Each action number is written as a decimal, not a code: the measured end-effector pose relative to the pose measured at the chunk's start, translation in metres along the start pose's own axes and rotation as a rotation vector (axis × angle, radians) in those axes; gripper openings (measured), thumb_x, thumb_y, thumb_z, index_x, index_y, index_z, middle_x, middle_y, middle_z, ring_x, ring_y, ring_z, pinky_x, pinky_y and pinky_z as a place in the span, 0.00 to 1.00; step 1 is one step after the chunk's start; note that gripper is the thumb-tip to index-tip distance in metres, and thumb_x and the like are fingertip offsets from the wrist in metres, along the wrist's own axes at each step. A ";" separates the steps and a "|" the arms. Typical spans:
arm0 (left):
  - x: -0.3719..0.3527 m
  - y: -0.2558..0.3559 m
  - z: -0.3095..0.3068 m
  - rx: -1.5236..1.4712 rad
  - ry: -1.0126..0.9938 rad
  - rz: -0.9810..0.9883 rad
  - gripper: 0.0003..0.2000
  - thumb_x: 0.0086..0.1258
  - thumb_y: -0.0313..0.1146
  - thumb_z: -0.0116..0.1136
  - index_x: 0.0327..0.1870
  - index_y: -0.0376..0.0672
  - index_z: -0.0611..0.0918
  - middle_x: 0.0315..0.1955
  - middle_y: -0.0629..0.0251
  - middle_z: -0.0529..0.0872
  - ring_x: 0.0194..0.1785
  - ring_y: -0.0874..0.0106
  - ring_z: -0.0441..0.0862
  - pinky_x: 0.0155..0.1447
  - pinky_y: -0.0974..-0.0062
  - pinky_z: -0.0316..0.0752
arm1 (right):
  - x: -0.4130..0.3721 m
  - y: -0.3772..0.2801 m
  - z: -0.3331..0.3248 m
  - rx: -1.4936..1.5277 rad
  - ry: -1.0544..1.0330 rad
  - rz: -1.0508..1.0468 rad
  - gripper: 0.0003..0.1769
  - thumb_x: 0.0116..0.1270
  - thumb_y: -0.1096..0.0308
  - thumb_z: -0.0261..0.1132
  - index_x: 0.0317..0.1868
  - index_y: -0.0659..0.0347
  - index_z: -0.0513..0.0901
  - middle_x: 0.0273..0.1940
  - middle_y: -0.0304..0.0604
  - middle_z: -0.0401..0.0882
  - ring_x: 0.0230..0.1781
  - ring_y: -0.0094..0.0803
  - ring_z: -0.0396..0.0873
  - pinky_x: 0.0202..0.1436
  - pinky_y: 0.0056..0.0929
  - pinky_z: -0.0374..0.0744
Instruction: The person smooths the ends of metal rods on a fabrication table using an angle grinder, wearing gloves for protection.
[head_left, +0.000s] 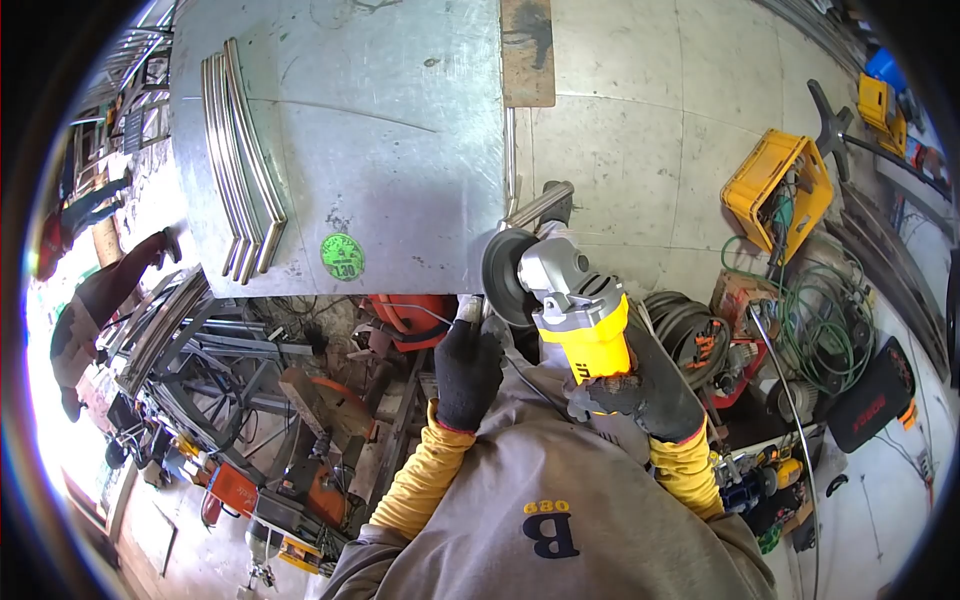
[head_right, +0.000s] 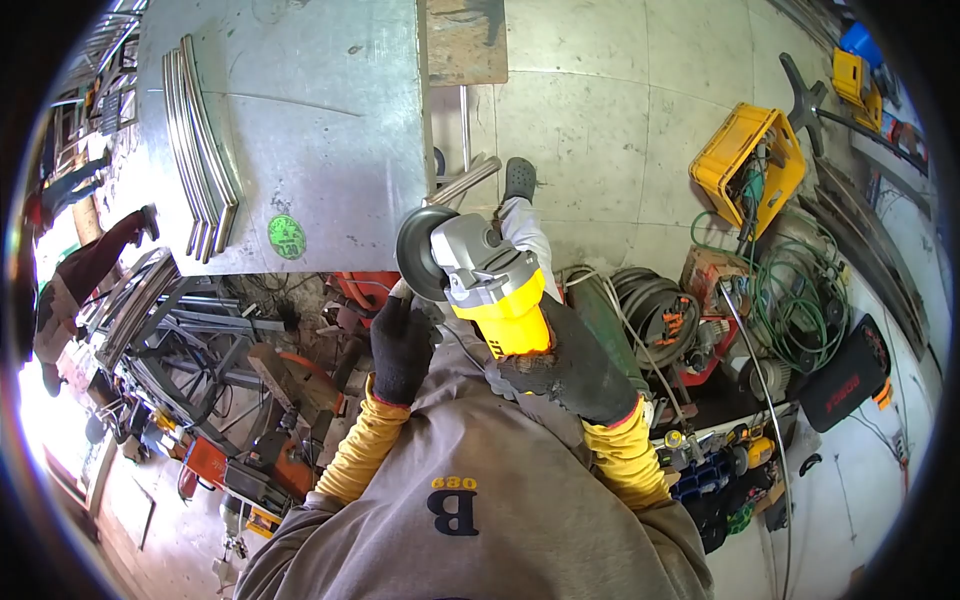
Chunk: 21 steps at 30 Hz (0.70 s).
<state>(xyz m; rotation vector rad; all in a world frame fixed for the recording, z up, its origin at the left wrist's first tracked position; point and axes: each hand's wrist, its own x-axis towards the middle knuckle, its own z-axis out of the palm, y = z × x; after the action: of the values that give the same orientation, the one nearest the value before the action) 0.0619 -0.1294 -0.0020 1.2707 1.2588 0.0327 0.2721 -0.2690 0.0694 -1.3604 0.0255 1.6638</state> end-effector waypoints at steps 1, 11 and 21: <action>0.000 -0.001 0.000 0.001 -0.001 0.000 0.10 0.82 0.29 0.59 0.56 0.35 0.84 0.23 0.67 0.78 0.26 0.78 0.73 0.32 0.71 0.73 | 0.000 -0.003 0.000 0.009 0.000 0.026 0.34 0.69 0.65 0.79 0.72 0.64 0.79 0.55 0.38 0.88 0.49 0.23 0.83 0.56 0.30 0.84; -0.001 0.003 -0.004 0.037 -0.061 -0.053 0.14 0.84 0.29 0.55 0.65 0.36 0.82 0.29 0.68 0.83 0.28 0.81 0.77 0.33 0.75 0.75 | -0.005 0.009 -0.006 0.121 -0.032 0.074 0.42 0.70 0.66 0.79 0.79 0.67 0.71 0.62 0.49 0.86 0.55 0.39 0.91 0.61 0.38 0.89; 0.003 -0.011 -0.011 0.195 -0.082 0.114 0.20 0.82 0.24 0.51 0.72 0.35 0.81 0.38 0.69 0.89 0.33 0.83 0.81 0.38 0.79 0.79 | 0.003 0.025 -0.014 0.034 -0.029 -0.029 0.43 0.69 0.65 0.80 0.80 0.65 0.70 0.60 0.48 0.87 0.53 0.38 0.91 0.59 0.40 0.89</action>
<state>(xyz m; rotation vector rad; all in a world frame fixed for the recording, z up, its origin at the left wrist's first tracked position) 0.0491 -0.1242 -0.0098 1.4964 1.1390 -0.0605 0.2663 -0.2881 0.0488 -1.3052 0.0173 1.6514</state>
